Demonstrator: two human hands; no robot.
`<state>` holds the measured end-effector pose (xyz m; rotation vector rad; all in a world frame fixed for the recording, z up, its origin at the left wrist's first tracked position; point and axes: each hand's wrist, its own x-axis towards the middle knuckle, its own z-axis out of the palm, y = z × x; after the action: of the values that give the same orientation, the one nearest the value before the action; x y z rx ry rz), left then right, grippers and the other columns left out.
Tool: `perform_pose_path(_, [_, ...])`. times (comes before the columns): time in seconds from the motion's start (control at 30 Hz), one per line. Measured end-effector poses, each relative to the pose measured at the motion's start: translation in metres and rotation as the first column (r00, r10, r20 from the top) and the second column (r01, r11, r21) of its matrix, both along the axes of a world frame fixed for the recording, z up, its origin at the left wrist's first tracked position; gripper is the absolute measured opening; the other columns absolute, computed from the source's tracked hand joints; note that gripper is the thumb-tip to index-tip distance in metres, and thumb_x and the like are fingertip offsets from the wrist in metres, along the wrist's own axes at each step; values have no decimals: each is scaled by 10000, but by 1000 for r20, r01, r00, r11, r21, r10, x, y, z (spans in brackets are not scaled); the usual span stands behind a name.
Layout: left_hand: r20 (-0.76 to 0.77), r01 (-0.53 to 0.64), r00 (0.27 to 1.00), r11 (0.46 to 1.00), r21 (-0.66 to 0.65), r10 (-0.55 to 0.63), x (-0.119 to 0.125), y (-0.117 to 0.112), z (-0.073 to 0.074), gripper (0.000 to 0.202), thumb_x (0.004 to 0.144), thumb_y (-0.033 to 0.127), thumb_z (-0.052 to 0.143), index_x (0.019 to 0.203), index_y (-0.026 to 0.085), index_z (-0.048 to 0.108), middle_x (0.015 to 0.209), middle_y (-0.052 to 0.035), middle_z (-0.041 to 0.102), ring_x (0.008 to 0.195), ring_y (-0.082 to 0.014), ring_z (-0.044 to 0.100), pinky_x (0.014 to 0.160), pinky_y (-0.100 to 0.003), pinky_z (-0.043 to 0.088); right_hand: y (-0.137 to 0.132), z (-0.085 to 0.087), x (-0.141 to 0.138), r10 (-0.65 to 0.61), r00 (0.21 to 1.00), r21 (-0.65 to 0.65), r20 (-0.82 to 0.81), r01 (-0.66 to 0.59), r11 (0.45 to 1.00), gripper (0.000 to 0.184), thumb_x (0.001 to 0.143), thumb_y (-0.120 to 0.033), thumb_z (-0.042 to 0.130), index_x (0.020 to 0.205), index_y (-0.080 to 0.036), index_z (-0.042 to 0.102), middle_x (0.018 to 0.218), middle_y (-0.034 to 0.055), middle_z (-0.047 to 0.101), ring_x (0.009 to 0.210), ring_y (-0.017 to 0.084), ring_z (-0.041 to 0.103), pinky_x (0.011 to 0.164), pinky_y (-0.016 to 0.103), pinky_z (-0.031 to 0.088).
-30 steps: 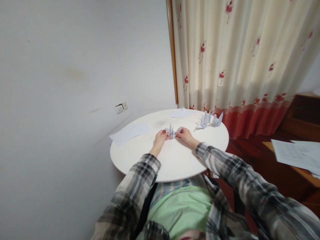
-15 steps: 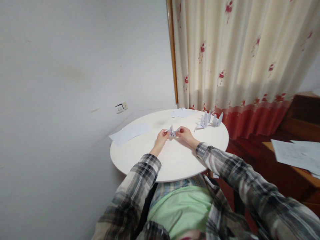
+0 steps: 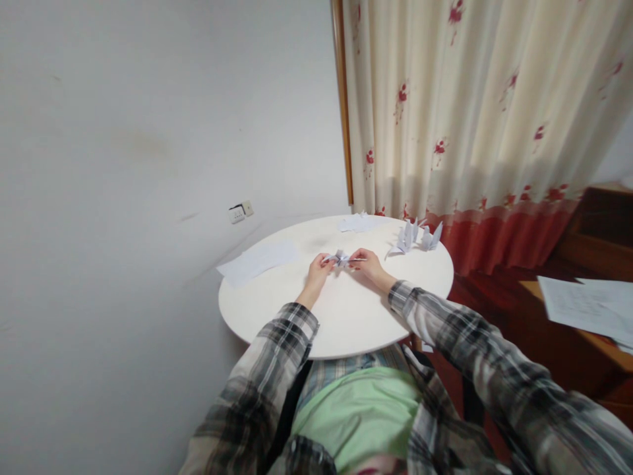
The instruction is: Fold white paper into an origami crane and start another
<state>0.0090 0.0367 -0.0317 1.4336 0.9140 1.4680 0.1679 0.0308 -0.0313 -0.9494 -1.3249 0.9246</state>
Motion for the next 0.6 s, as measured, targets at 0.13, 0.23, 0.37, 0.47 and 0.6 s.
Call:
perform_pose_path(0.13, [77, 38, 996, 999, -31, -35, -1, -5, 3, 259, 582, 296, 680, 755, 158, 547, 744, 5, 598, 696, -97, 550, 679, -225, 430, -6, 3, 1, 44, 997, -38, -63, -46, 998, 133, 529, -195, 641, 616, -165, 544, 570, 5, 605, 572, 127, 575, 536, 231, 435])
perform_pose_path(0.23, [131, 58, 990, 996, -67, -48, -2, -8, 5, 283, 569, 300, 695, 753, 161, 531, 759, 10, 590, 724, -98, 557, 716, -235, 440, -8, 6, 1, 59, 994, -75, -93, -66, 995, 153, 522, -207, 661, 616, -156, 551, 570, 10, 609, 579, 128, 577, 544, 234, 430])
perform_pose_path(0.37, [113, 54, 993, 995, -80, -45, -2, -9, 5, 295, 581, 307, 691, 780, 164, 528, 771, 5, 595, 704, -100, 561, 679, -230, 452, -8, 7, 0, 83, 991, -82, -106, -92, 992, 163, 523, -221, 669, 618, -154, 554, 588, 11, 611, 584, 126, 570, 543, 238, 422])
perform_pose_path(0.47, [35, 23, 999, 996, -88, -20, 0, -7, 4, 296, 594, 313, 682, 807, 163, 542, 780, -11, 606, 682, -112, 562, 624, -230, 456, -6, 5, -2, 104, 990, -56, -93, -110, 992, 178, 514, -240, 668, 604, -157, 539, 587, -3, 598, 560, 113, 541, 527, 232, 404])
perform_pose_path(0.6, [-54, 37, 998, 995, -98, -42, 3, -5, 2, 295, 608, 343, 675, 803, 158, 553, 792, -29, 615, 660, -119, 567, 570, -227, 457, -2, 4, -3, 113, 990, -9, -83, -114, 993, 197, 492, -246, 664, 596, -160, 520, 573, -25, 570, 543, 100, 503, 523, 226, 385])
